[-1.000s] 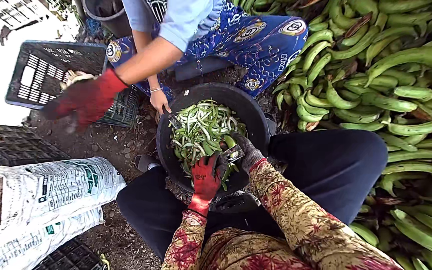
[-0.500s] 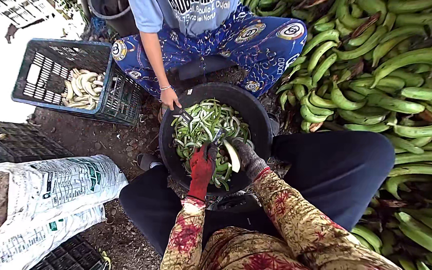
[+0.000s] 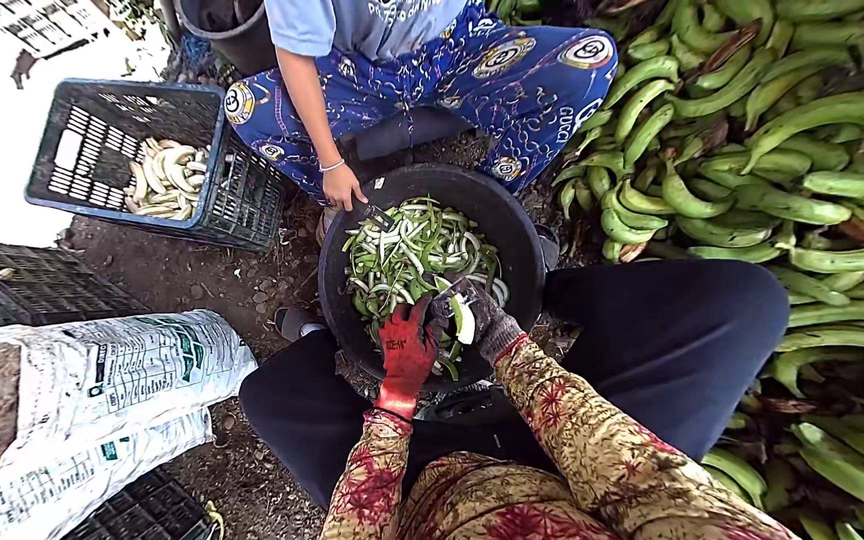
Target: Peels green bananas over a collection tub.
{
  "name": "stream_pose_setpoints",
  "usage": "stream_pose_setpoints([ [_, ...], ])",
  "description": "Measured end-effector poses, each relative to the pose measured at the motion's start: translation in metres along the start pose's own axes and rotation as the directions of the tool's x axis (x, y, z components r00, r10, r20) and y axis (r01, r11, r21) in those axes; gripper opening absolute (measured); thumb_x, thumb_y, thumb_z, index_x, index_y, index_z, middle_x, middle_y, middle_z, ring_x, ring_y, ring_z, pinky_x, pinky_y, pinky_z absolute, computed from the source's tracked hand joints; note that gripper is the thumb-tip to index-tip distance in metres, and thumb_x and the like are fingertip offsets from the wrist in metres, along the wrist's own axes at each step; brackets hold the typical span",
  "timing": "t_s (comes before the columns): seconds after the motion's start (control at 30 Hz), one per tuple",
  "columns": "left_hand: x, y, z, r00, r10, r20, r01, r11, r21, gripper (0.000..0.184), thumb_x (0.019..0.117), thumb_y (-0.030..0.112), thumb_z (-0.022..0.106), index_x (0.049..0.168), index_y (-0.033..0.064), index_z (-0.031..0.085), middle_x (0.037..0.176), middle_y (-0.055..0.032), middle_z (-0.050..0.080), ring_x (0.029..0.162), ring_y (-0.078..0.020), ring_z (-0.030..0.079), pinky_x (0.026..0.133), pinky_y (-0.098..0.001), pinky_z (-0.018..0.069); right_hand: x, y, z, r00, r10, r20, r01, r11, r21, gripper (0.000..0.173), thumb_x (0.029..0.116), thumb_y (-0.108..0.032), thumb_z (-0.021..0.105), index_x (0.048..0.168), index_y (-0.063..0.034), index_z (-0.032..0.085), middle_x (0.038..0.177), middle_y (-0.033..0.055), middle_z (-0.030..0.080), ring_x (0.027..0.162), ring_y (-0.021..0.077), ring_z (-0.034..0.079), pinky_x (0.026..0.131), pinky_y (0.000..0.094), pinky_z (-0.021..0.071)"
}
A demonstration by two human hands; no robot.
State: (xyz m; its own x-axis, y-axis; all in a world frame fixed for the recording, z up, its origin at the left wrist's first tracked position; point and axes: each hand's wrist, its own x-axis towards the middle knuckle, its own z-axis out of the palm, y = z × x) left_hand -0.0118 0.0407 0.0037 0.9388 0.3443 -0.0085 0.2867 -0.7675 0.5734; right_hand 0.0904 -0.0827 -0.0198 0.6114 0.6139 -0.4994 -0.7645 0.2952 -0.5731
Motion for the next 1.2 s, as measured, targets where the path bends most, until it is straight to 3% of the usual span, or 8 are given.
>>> stream_pose_setpoints([
  [0.2, 0.033, -0.009, -0.003, 0.955, -0.284, 0.090, 0.289, 0.956, -0.051, 0.042, 0.1057, 0.034, 0.049, 0.144, 0.0200, 0.059, 0.128, -0.0218, 0.065, 0.115, -0.0408, 0.064, 0.095, -0.0608, 0.0497, -0.011, -0.008, 0.009, 0.973, 0.188, -0.135, -0.199, 0.977, -0.071, 0.040, 0.1096, -0.042, 0.038, 0.111, -0.0094, 0.061, 0.076, 0.0051, 0.062, 0.054, 0.0100, 0.058, 0.045, 0.0226, 0.0492],
  [0.4, 0.027, -0.045, -0.008, 0.924, -0.381, 0.042, 0.382, 0.908, -0.174, 0.043, 0.1091, 0.031, 0.044, 0.148, 0.0157, 0.055, 0.138, -0.0195, 0.062, 0.129, -0.0370, 0.058, 0.109, -0.0575, 0.0436, -0.006, -0.039, -0.021, 0.929, 0.210, -0.304, -0.320, 0.868, -0.379, 0.050, 0.1040, -0.053, 0.048, 0.135, -0.0151, 0.058, 0.101, 0.0082, 0.073, 0.081, 0.0192, 0.071, 0.069, 0.0341, 0.0589],
  [0.57, -0.003, -0.089, -0.004, 0.783, -0.622, 0.019, 0.461, 0.561, -0.688, 0.045, 0.1101, 0.025, 0.045, 0.147, 0.0016, 0.050, 0.136, -0.0201, 0.061, 0.121, -0.0228, 0.061, 0.105, -0.0402, 0.0489, 0.005, -0.043, -0.045, 0.911, 0.190, -0.367, -0.405, 0.228, -0.886, 0.042, 0.0940, -0.031, 0.071, 0.129, -0.0085, 0.064, 0.117, 0.0181, 0.067, 0.107, 0.0305, 0.065, 0.094, 0.0539, 0.0511],
  [0.7, -0.011, -0.104, 0.002, 0.651, -0.750, 0.117, 0.474, 0.281, -0.835, 0.037, 0.1116, 0.025, 0.040, 0.138, 0.0016, 0.052, 0.103, -0.0139, 0.065, 0.082, -0.0167, 0.064, 0.073, -0.0351, 0.0570, 0.028, -0.048, -0.002, 0.917, 0.235, -0.323, -0.266, -0.243, -0.933, 0.046, 0.0940, -0.041, 0.069, 0.128, -0.0098, 0.067, 0.125, 0.0229, 0.065, 0.121, 0.0428, 0.059, 0.101, 0.0696, 0.0414],
  [0.8, -0.009, -0.104, 0.003, 0.646, -0.751, 0.133, 0.461, 0.246, -0.852, 0.037, 0.1108, 0.029, 0.044, 0.134, 0.0028, 0.056, 0.096, -0.0120, 0.065, 0.075, -0.0168, 0.063, 0.068, -0.0359, 0.0565, 0.046, -0.070, 0.081, 0.994, 0.059, -0.091, -0.101, 0.203, -0.974, 0.045, 0.0958, -0.033, 0.070, 0.131, -0.0052, 0.063, 0.117, 0.0199, 0.068, 0.107, 0.0349, 0.066, 0.092, 0.0590, 0.0519],
  [0.9, -0.008, -0.104, 0.003, 0.644, -0.753, 0.134, 0.470, 0.252, -0.846, 0.040, 0.1107, 0.032, 0.044, 0.137, 0.0037, 0.055, 0.092, -0.0109, 0.065, 0.071, -0.0157, 0.061, 0.064, -0.0350, 0.0557, 0.052, -0.097, 0.164, 0.953, -0.144, 0.266, 0.252, 0.865, -0.434, 0.053, 0.1027, -0.021, 0.057, 0.152, -0.0103, 0.039, 0.130, 0.0138, 0.061, 0.109, 0.0244, 0.066, 0.091, 0.0441, 0.0583],
  [1.0, -0.008, -0.102, 0.001, 0.658, -0.743, 0.122, 0.465, 0.273, -0.842, 0.039, 0.1112, 0.027, 0.042, 0.137, 0.0010, 0.055, 0.098, -0.0116, 0.065, 0.077, -0.0137, 0.062, 0.071, -0.0323, 0.0556, 0.056, -0.110, 0.186, 0.935, -0.187, 0.301, 0.293, 0.884, -0.363, 0.056, 0.1051, -0.026, 0.055, 0.157, -0.0164, 0.035, 0.135, 0.0102, 0.059, 0.113, 0.0210, 0.064, 0.092, 0.0390, 0.0580],
  [1.2, 0.002, -0.087, -0.006, 0.671, -0.729, 0.135, 0.425, 0.228, -0.876, 0.038, 0.1107, 0.019, 0.041, 0.138, -0.0040, 0.053, 0.107, -0.0131, 0.065, 0.087, -0.0108, 0.061, 0.080, -0.0280, 0.0536, 0.105, -0.024, 0.069, 0.964, 0.024, -0.266, -0.247, 0.463, -0.851, 0.057, 0.0996, -0.055, 0.055, 0.140, -0.0150, 0.057, 0.128, 0.0159, 0.064, 0.111, 0.0318, 0.064, 0.091, 0.0556, 0.0532],
])
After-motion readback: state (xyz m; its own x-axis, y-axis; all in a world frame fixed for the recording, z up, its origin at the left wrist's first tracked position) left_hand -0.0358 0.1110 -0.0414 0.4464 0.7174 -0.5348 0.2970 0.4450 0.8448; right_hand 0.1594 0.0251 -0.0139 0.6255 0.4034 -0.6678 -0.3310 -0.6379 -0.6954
